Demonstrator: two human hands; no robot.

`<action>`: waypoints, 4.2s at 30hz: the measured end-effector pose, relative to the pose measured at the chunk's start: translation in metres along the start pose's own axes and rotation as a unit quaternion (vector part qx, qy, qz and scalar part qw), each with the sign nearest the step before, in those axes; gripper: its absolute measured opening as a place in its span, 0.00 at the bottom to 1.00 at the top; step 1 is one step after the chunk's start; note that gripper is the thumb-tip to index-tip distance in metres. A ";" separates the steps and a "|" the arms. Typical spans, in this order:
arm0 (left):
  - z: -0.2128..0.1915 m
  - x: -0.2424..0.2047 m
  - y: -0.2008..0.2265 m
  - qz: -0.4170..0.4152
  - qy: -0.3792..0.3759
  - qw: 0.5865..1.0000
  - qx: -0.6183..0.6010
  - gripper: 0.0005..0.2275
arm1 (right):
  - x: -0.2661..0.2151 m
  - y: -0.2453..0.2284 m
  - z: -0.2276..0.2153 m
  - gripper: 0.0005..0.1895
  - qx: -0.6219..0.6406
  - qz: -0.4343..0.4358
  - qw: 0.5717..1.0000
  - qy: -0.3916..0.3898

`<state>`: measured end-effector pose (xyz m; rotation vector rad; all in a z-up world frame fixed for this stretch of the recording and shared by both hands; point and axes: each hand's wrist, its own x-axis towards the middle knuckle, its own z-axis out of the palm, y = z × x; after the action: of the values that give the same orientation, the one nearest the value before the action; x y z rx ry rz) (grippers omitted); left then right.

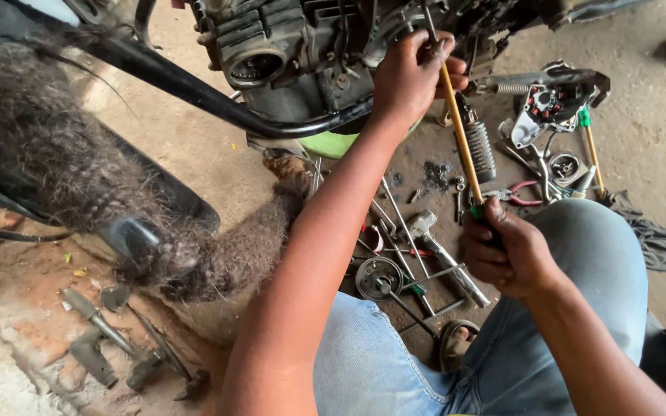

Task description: The person is seen performing maintenance work on a motorcycle engine, specifically interacting with components around the cylinder head and timing chain area using various hand tools.

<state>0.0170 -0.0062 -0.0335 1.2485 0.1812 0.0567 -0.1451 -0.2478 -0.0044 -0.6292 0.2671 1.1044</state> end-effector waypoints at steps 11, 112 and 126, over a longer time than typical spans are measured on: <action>-0.037 -0.039 -0.023 -0.081 0.107 0.961 0.240 0.08 | 0.003 0.042 0.003 0.18 -0.305 -0.113 0.929 0.176; -0.020 -0.086 -0.024 -0.099 -0.281 0.591 0.750 0.10 | 0.103 0.087 -0.211 0.19 -0.700 0.211 0.521 0.441; -0.015 -0.099 0.000 -0.092 -0.258 0.611 0.743 0.07 | 0.142 0.103 -0.168 0.11 -0.726 -0.018 0.578 0.372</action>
<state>-0.0834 -0.0061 -0.0276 2.8499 -0.2492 -0.8112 -0.1572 -0.2112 -0.2443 -2.6151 -0.0286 0.7351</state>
